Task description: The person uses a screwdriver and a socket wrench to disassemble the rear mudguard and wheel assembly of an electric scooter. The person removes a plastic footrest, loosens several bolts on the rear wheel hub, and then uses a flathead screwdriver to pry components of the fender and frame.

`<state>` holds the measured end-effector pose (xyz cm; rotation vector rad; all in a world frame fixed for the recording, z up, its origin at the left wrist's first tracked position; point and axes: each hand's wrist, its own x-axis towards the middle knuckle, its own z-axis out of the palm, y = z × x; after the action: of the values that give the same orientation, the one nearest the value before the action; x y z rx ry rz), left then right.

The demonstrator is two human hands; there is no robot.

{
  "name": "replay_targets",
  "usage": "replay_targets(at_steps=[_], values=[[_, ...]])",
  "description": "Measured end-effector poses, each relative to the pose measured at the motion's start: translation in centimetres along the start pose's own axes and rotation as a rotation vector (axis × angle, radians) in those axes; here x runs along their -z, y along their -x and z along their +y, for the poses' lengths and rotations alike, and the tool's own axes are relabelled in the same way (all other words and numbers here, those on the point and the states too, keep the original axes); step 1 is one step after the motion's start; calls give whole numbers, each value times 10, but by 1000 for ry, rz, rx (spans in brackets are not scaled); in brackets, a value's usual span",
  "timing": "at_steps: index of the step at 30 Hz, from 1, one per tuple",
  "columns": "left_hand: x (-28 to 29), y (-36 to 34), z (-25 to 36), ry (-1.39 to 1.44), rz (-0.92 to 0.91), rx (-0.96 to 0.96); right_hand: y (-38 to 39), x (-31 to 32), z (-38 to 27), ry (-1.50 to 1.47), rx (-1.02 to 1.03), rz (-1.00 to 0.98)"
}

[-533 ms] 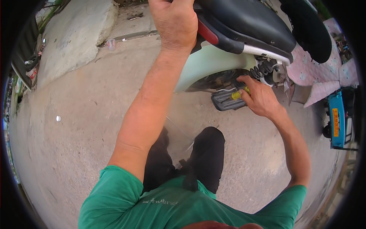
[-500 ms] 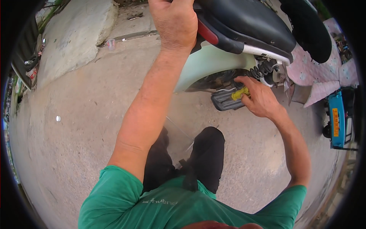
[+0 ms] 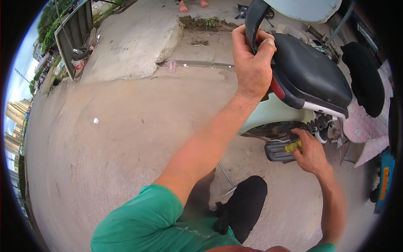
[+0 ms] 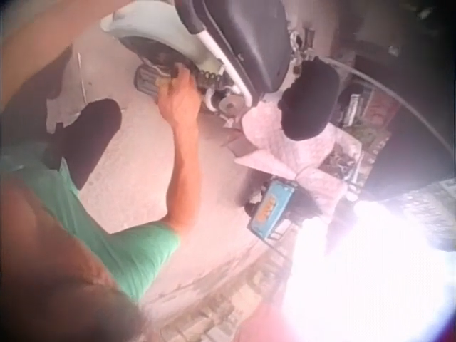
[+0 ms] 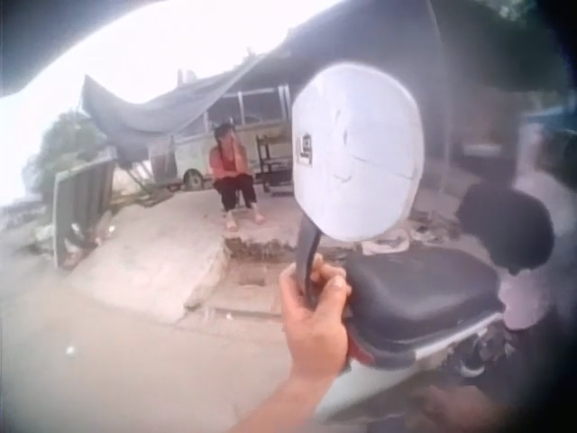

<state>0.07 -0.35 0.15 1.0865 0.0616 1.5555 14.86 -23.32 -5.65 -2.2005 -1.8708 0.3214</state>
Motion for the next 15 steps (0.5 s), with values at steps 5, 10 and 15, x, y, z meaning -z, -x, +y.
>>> replay_targets(at_steps=[5, 10, 15], values=[[3, 0, 5, -5, 13, -23, -1, -6, 3, 52, -40, 36], [-6, -1, 4, 61, 20, 42, 0, -3, 17, 151, -66, -27], [2, 1, 5, 34, 32, 23, -2, 0, 1, 8, 67, 4]])
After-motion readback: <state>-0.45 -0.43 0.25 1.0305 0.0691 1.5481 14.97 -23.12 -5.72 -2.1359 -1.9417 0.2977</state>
